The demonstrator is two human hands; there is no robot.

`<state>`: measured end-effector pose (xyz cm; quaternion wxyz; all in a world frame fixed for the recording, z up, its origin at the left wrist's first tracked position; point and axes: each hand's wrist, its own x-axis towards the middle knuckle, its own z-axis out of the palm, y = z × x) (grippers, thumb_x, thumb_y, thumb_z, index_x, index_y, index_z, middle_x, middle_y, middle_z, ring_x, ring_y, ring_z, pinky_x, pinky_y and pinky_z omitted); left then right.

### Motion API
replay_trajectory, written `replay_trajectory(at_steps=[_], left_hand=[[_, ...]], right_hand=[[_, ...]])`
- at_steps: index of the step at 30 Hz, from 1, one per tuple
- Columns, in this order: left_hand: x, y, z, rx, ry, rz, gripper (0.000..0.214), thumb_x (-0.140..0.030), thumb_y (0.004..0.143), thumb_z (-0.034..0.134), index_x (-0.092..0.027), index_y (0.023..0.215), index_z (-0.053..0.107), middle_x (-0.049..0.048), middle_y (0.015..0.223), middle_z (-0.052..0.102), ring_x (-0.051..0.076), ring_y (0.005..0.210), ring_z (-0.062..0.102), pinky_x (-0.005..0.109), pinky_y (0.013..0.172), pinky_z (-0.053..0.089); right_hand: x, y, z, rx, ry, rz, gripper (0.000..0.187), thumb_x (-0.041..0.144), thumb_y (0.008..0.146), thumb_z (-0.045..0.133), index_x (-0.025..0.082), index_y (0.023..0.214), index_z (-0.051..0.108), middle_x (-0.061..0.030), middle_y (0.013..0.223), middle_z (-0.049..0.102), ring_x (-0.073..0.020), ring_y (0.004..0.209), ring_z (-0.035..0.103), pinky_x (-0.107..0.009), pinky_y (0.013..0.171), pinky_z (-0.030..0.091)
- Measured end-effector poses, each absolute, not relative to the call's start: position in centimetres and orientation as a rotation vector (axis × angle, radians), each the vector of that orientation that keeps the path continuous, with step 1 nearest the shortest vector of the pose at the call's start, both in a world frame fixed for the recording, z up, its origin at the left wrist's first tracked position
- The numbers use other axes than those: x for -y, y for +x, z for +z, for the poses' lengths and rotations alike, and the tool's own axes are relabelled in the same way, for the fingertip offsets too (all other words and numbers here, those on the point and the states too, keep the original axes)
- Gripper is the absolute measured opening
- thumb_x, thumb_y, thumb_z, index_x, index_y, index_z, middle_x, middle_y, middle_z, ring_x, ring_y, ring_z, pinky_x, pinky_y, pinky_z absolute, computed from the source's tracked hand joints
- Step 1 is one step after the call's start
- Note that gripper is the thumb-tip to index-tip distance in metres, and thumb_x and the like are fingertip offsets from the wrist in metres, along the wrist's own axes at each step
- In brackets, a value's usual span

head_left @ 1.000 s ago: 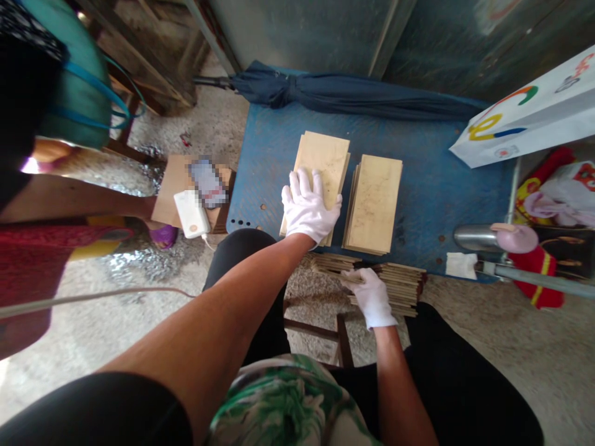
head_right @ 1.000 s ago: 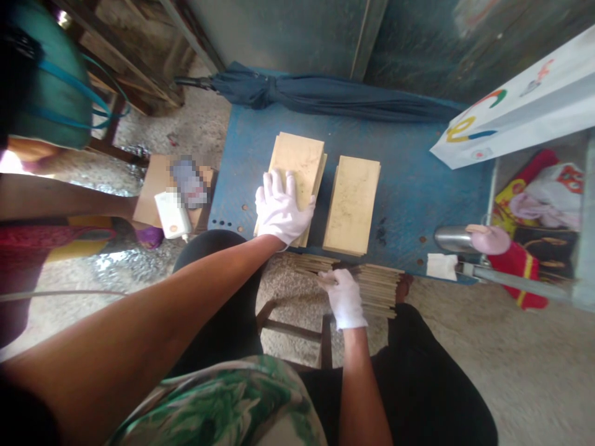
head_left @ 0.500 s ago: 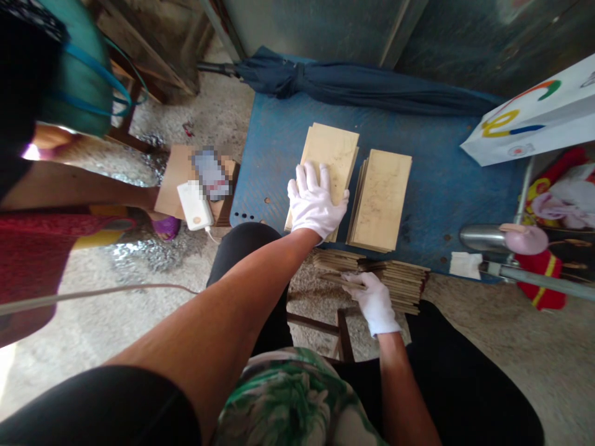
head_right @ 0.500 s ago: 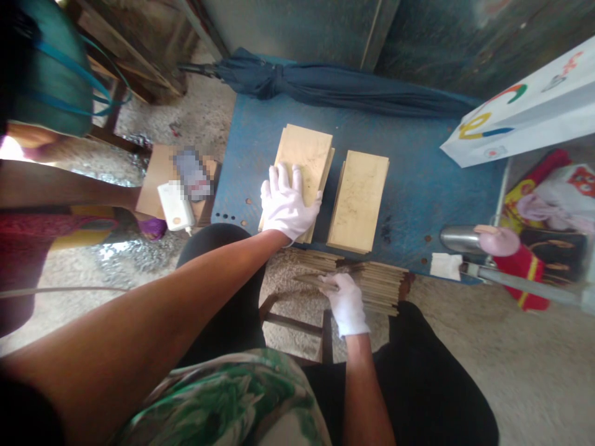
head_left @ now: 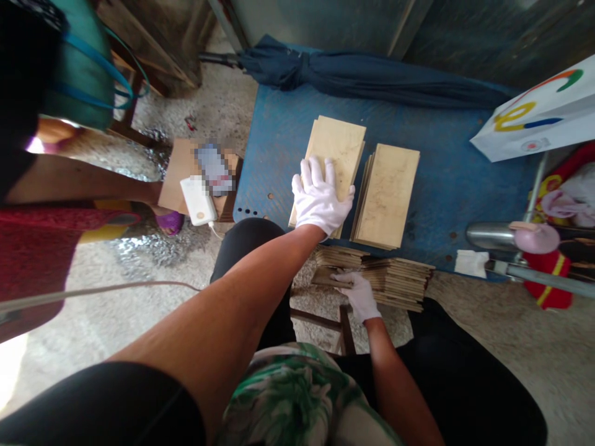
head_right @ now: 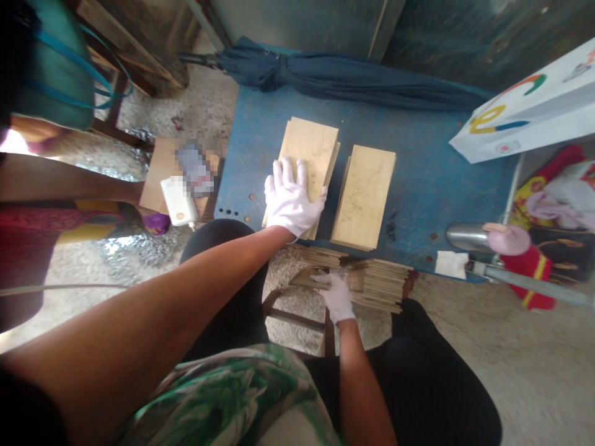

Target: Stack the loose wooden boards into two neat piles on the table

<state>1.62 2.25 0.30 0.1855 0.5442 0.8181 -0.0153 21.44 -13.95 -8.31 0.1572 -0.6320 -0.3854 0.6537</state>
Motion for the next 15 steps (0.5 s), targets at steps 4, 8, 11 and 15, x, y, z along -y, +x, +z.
replay_trajectory(at_steps=[4,8,11,15], left_hand=[[-2.2,1.6,0.2,-2.306,1.529,-0.028,0.081,-0.064,0.088,0.022,-0.014,0.152,0.013,0.0124,0.159,0.010,0.036,0.145,0.002,0.054,0.116,0.011],[-2.2,1.6,0.2,-2.302,1.532,-0.027,0.081,-0.064,0.088,0.024,-0.015,0.152,0.012,0.0120,0.159,0.011,0.036,0.145,0.002,0.054,0.116,0.010],[-2.2,1.5,0.2,-2.289,1.533,-0.019,0.082,-0.064,0.088,0.026,-0.014,0.152,0.011,0.0126,0.159,0.010,0.037,0.145,0.001,0.054,0.116,0.010],[-2.2,1.5,0.4,-2.291,1.534,-0.034,0.082,-0.064,0.088,0.028,-0.014,0.152,0.012,0.0131,0.159,0.011,0.037,0.145,0.000,0.054,0.116,0.009]], right_hand=[[14.1,21.3,-8.5,0.867,-1.822,1.878,0.028,0.033,0.050,0.081,0.016,0.067,0.067,-0.0108,0.086,0.074,-0.0272,0.095,0.068,-0.049,0.094,0.049],[14.0,21.1,-8.2,0.783,-1.795,1.879,0.027,0.028,0.049,0.082,0.016,0.069,0.067,-0.0109,0.088,0.075,-0.0276,0.098,0.067,-0.050,0.094,0.049],[14.3,21.2,-8.4,0.790,-1.795,1.878,0.028,0.028,0.051,0.082,0.015,0.072,0.068,-0.0118,0.090,0.074,-0.0278,0.099,0.067,-0.050,0.093,0.050],[14.6,21.6,-9.4,0.721,-1.881,1.796,0.031,0.029,0.049,0.081,0.014,0.072,0.066,-0.0119,0.091,0.074,-0.0263,0.095,0.068,-0.045,0.095,0.049]])
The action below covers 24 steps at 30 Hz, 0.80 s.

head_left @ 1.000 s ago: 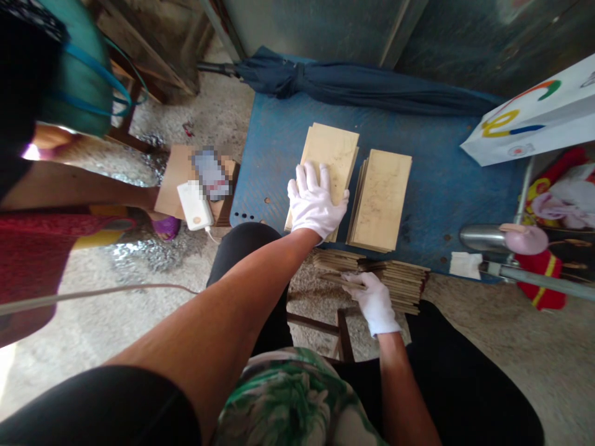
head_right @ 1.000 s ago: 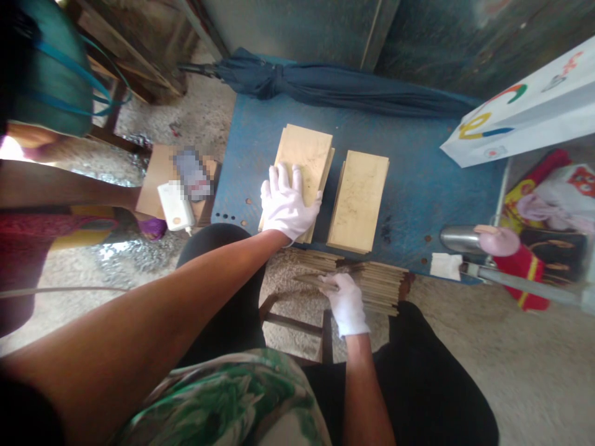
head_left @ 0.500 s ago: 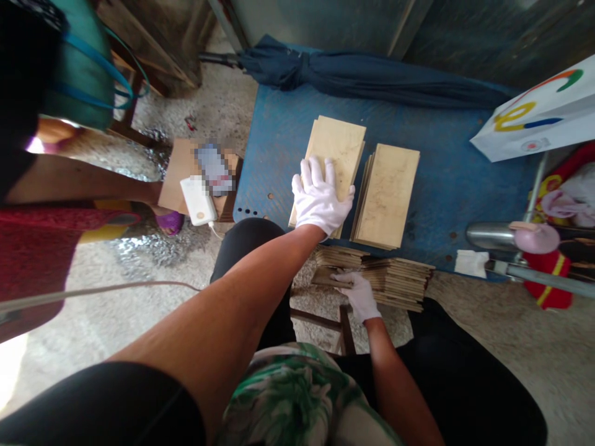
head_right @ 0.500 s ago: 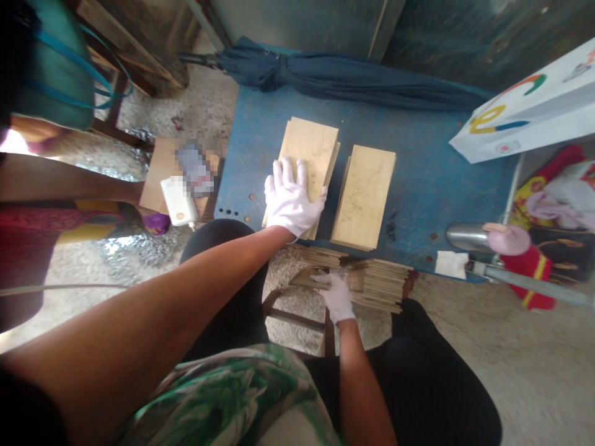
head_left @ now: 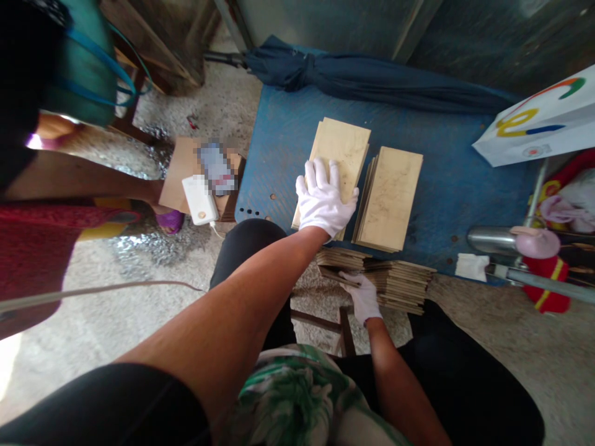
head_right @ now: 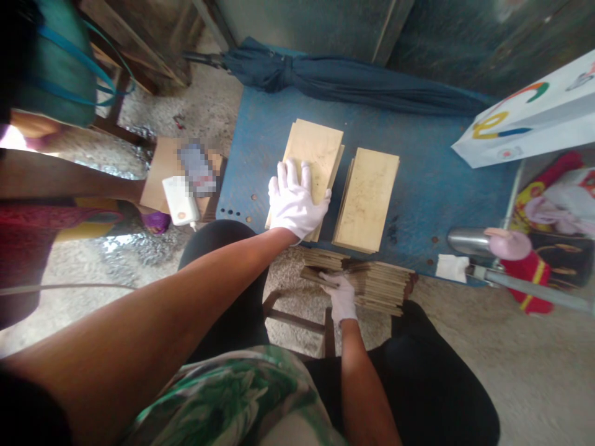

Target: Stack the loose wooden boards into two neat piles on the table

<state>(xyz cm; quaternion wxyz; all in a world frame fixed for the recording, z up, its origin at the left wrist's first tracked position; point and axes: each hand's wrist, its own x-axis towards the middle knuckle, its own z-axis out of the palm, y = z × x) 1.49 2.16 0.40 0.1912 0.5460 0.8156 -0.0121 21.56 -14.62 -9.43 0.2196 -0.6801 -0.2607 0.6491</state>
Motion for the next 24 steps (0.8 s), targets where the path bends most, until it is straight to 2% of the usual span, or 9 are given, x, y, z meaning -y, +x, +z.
replay_trajectory(at_steps=[3,6,14,20,22,24], left_hand=[[-2.1,1.5,0.5,-2.294,1.543,-0.045,0.081,-0.062,0.089,0.028,-0.013,0.151,0.013,0.0141,0.159,0.011,0.036,0.145,0.003,0.052,0.116,0.010],[-2.1,1.4,0.5,-2.295,1.551,-0.047,0.080,-0.062,0.089,0.027,-0.013,0.151,0.013,0.0148,0.159,0.011,0.036,0.145,0.005,0.052,0.115,0.012],[-2.1,1.5,0.4,-2.313,1.563,-0.052,0.082,-0.064,0.088,0.025,-0.013,0.151,0.013,0.0151,0.158,0.012,0.037,0.145,0.005,0.052,0.115,0.012],[-2.1,1.4,0.1,-2.332,1.599,-0.070,0.083,-0.065,0.088,0.023,-0.012,0.151,0.016,0.0167,0.158,0.014,0.037,0.144,0.009,0.052,0.115,0.014],[-2.1,1.4,-0.1,-2.339,1.607,-0.069,0.083,-0.065,0.088,0.024,-0.012,0.151,0.015,0.0169,0.158,0.014,0.037,0.144,0.009,0.052,0.114,0.015],[-2.2,1.4,-0.1,-2.343,1.607,-0.072,0.082,-0.065,0.088,0.024,-0.013,0.151,0.015,0.0168,0.158,0.014,0.037,0.144,0.009,0.052,0.114,0.015]], right_hand=[[14.3,21.6,-10.0,0.768,-1.987,1.720,0.030,0.031,0.051,0.077,0.016,0.073,0.063,-0.0113,0.092,0.074,-0.0252,0.094,0.068,-0.040,0.092,0.050],[13.6,21.2,-9.7,1.083,-2.230,1.592,0.028,0.033,0.062,0.070,0.015,0.083,0.064,-0.0116,0.094,0.073,-0.0242,0.092,0.067,-0.036,0.088,0.050],[11.9,19.5,-6.6,1.653,-2.709,1.281,0.032,0.032,0.085,0.053,0.007,0.102,0.063,-0.0242,0.110,0.065,-0.0326,0.106,0.062,-0.037,0.085,0.046],[11.5,19.4,-5.6,1.354,-2.638,1.378,0.026,0.031,0.081,0.056,0.012,0.095,0.067,-0.0170,0.099,0.071,-0.0280,0.101,0.065,-0.034,0.086,0.049],[11.2,19.7,-5.5,1.231,-2.575,1.344,0.031,0.029,0.078,0.057,0.011,0.101,0.067,-0.0163,0.104,0.071,-0.0262,0.105,0.064,-0.034,0.091,0.048],[10.5,20.0,-5.1,1.115,-2.476,1.296,0.044,0.027,0.077,0.057,0.008,0.116,0.062,-0.0170,0.115,0.067,-0.0231,0.112,0.061,-0.032,0.098,0.045]])
